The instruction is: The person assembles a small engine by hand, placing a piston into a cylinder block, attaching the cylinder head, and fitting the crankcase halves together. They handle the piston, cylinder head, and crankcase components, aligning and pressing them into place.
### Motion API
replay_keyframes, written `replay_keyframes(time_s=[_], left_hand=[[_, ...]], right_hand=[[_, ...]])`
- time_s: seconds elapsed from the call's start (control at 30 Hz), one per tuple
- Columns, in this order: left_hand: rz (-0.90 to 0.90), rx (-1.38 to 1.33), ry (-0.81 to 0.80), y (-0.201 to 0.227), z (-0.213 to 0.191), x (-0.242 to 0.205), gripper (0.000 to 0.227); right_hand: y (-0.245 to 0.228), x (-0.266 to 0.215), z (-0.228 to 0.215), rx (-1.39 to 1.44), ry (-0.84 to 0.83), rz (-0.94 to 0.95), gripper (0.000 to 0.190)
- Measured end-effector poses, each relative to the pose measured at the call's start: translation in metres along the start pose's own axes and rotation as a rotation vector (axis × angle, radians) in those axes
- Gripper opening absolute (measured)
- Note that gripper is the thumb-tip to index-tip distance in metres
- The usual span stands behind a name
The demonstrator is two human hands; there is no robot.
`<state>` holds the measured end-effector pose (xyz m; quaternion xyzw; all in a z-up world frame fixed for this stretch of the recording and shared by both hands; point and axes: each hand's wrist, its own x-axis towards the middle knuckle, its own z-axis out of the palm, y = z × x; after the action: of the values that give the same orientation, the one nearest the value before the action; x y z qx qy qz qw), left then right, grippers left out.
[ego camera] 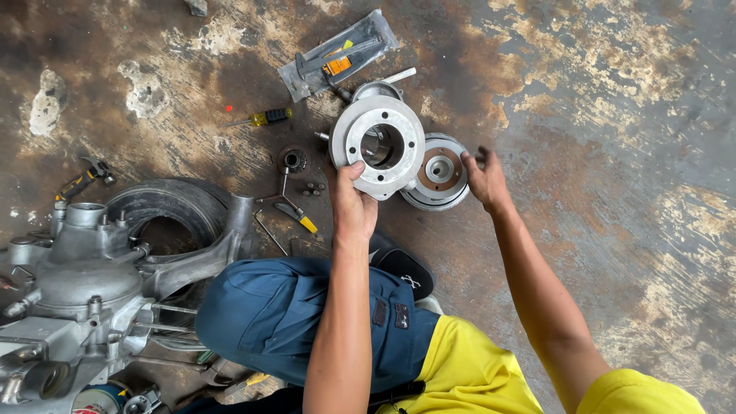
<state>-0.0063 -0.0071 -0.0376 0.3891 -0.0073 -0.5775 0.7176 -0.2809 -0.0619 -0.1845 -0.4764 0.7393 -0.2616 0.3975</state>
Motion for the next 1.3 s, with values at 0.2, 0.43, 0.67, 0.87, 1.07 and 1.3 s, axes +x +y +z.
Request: replay_keyframes(time_s=[0.2,0.43,0.67,0.87,1.07,1.3], left_hand=[[0.027,0.002,-0.02,0.012,0.01,-0.013,0.041],[-0.002,0.14,-0.088,0.005,0.028,-0.015,0.045],[0.013,0.159,-0.037,-0.015,0.044,-0.008,0.057],[-0.047,0.016,0.079,-0.007,0.015,0.001,0.047],[-0.061,-0.064,0.17,0.003,-0.007,0.01,0.046],[-0.023,-0.06,0.222,0.017,-0.019,0.007,0.042]], right_hand=[[-0.047,-0.046,-0.019,0.045,0.193,-0.252,0.054],[-0.17,-0.087,-0.046,0.605,-0.46,-0.316,0.083],[-0.104,-0.044,-0.045,0.311,-0.032,-0.275,0.065],[-0.065,-0.066,-0.007,-0.413,0.04,-0.536,0.128],[-0.059,-0.062,0.013,-0.674,-0.008,-0.622,0.132],[0.018,-0.064,0.033,-0.534,0.26,-0.956,0.087]])
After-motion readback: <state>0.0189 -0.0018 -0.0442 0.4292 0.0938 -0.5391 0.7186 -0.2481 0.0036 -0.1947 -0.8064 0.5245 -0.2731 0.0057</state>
